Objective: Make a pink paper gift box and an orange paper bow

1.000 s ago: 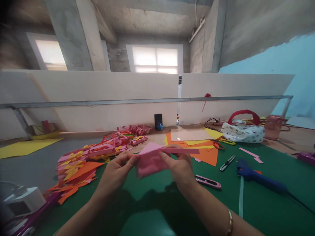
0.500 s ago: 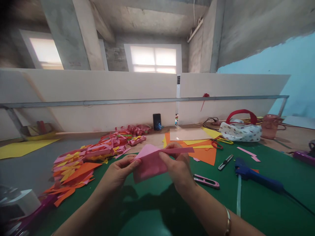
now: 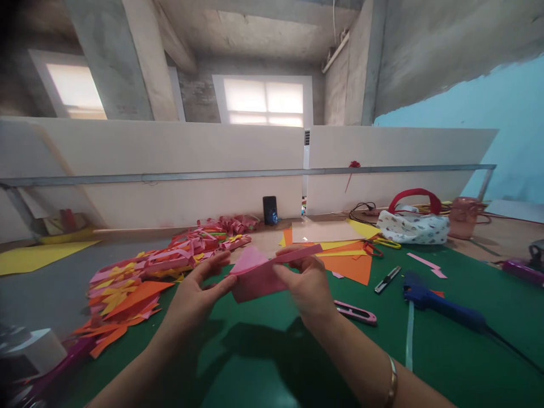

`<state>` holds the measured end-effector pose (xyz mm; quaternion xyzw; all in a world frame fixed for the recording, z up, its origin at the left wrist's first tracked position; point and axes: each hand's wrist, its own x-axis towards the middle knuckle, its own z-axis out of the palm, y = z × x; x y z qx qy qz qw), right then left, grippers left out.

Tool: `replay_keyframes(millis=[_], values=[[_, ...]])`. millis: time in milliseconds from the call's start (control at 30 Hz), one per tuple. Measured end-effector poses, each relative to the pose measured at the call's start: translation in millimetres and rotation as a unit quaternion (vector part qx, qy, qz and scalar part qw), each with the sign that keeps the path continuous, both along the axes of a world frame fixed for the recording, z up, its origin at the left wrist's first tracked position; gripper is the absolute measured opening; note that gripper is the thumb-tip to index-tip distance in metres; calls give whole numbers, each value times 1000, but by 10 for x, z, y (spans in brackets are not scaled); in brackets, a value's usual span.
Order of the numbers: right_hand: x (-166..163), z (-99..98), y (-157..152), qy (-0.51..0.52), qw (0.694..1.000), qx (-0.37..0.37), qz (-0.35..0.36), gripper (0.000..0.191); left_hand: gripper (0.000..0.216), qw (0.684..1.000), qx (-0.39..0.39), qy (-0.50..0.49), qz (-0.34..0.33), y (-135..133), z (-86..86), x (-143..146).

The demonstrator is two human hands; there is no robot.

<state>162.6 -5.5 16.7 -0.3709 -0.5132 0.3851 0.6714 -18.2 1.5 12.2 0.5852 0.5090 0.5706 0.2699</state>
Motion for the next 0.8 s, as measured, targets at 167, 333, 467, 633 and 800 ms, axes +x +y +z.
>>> replay_keyframes(millis=[167,333,467,633,800], values=[[-11,-57,-51,-165,977,138,4,10,42,885,347,305,59,-125,83,24],[-40,-53,-74,-224,960,162,35,14,11,871,357,338,9,-164,74,38],[-41,-52,-68,-236,960,143,43,14,4,888,313,336,-12,-177,116,30],[-40,-60,-60,-223,964,130,64,16,17,923,209,312,-85,-171,131,25],[-40,-38,-62,-194,970,114,91,16,28,967,72,212,-124,-192,133,48]])
